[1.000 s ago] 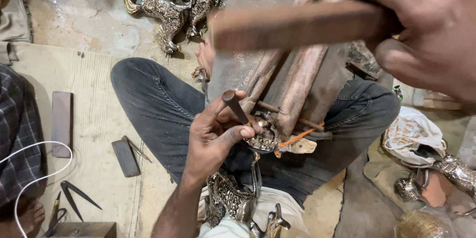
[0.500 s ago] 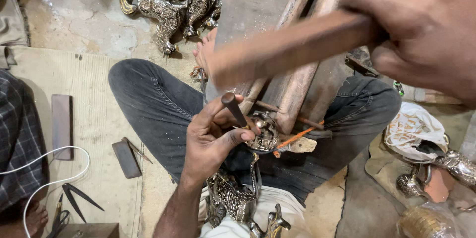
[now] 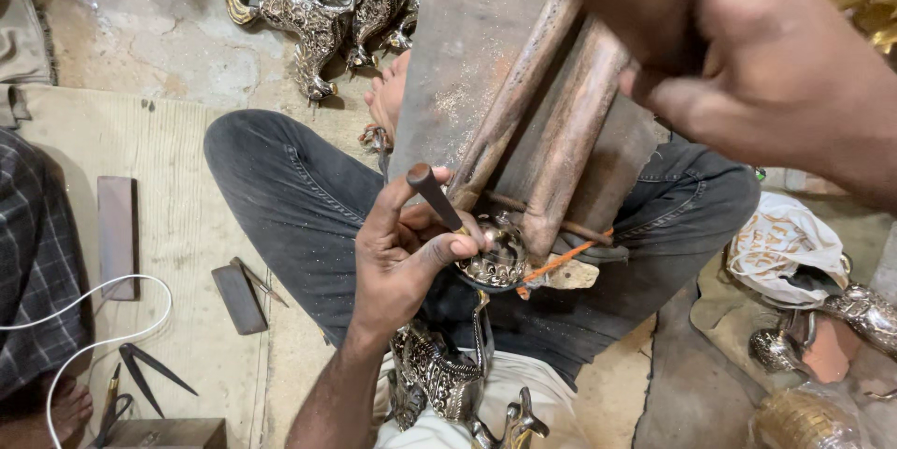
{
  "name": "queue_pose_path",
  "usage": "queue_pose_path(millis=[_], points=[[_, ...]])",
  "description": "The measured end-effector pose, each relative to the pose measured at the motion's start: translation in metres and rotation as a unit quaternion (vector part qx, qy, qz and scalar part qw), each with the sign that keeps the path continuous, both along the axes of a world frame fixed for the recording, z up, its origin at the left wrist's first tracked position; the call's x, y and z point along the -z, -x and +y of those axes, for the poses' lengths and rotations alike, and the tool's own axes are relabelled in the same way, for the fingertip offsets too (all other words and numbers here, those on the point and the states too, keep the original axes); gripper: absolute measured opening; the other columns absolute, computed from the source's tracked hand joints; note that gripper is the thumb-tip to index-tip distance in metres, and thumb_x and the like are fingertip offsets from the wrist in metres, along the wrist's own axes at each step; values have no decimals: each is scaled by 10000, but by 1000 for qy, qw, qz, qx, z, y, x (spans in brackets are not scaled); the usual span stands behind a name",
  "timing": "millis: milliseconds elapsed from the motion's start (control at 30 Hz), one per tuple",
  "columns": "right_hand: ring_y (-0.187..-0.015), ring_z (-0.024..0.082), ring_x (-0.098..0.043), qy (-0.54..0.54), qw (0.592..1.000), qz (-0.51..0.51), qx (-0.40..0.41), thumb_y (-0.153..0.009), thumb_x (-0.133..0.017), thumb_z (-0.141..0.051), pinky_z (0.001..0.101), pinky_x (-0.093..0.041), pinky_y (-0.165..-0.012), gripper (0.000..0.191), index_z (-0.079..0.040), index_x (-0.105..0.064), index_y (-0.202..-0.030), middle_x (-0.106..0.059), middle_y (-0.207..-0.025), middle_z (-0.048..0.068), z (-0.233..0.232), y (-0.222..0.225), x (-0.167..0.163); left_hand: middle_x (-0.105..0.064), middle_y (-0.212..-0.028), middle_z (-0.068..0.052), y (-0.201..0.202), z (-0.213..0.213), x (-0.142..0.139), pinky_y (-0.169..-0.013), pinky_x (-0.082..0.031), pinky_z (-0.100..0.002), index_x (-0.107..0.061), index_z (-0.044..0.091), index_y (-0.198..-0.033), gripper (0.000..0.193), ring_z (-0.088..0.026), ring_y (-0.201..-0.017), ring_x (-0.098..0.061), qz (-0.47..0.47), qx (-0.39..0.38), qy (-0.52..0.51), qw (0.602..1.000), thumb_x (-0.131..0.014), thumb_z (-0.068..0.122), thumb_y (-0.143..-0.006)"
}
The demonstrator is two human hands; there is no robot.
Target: The person sits on the workshop floor with an ornate metal figurine clamped in a wooden fixture on their lap. They hold a punch chisel against the metal surface and repeatedly strike it with a wooden mallet, repositioning the punch to work different spots of the decoration.
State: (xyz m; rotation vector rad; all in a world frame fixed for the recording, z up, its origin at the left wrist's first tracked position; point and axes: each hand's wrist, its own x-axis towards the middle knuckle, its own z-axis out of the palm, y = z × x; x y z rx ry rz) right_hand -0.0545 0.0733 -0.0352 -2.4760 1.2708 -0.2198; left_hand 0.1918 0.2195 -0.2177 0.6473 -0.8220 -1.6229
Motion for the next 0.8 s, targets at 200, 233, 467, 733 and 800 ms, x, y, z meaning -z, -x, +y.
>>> queue_pose_path(millis=[200,233,467,733,800], points=[[-772,268,-668,-20,989,135,64,-862,-701,-113,440,-546,-702,366,-43,-558,-1192,-604,-889,99,0,5,10,-739,-993,-158,0,-2,1,-904,-624,-377,-442,52,-1542,643,-227,-942,-750,-6,-4,-10,1000,-748,3,-979],[-826,280,-661,34,983,182,12,-798,-709,-119,446,-536,-694,402,-60,-577,-1173,-611,-917,96,0,6,11,-739,-1001,-158,0,-2,1,-910,-623,-376,-442,52,-1542,645,-225,-945,-748,-2,-2,-12,1000,-750,9,-977],[-855,277,-653,35,975,217,-14,-734,-685,-86,447,-541,-746,432,-67,-584,-1154,-582,-936,90,2,12,15,-747,-996,-155,0,-3,3,-909,-628,-368,-453,38,-1527,625,-224,-943,-755,-9,1,-12,1000,-754,23,-979],[-835,267,-649,80,959,269,-34,-678,-691,-90,442,-538,-757,472,-98,-619,-1144,-614,-899,91,1,17,9,-736,-1000,-144,-1,-3,3,-915,-631,-368,-449,33,-1542,637,-217,-941,-749,-12,3,-1,1000,-756,30,-984],[-870,257,-670,151,938,299,-83,-645,-700,-109,435,-548,-763,467,-116,-632,-1107,-639,-945,76,1,16,6,-735,-1016,-145,-1,-3,2,-920,-626,-365,-447,34,-1552,640,-215,-953,-742,-8,4,1,1000,-752,27,-989]])
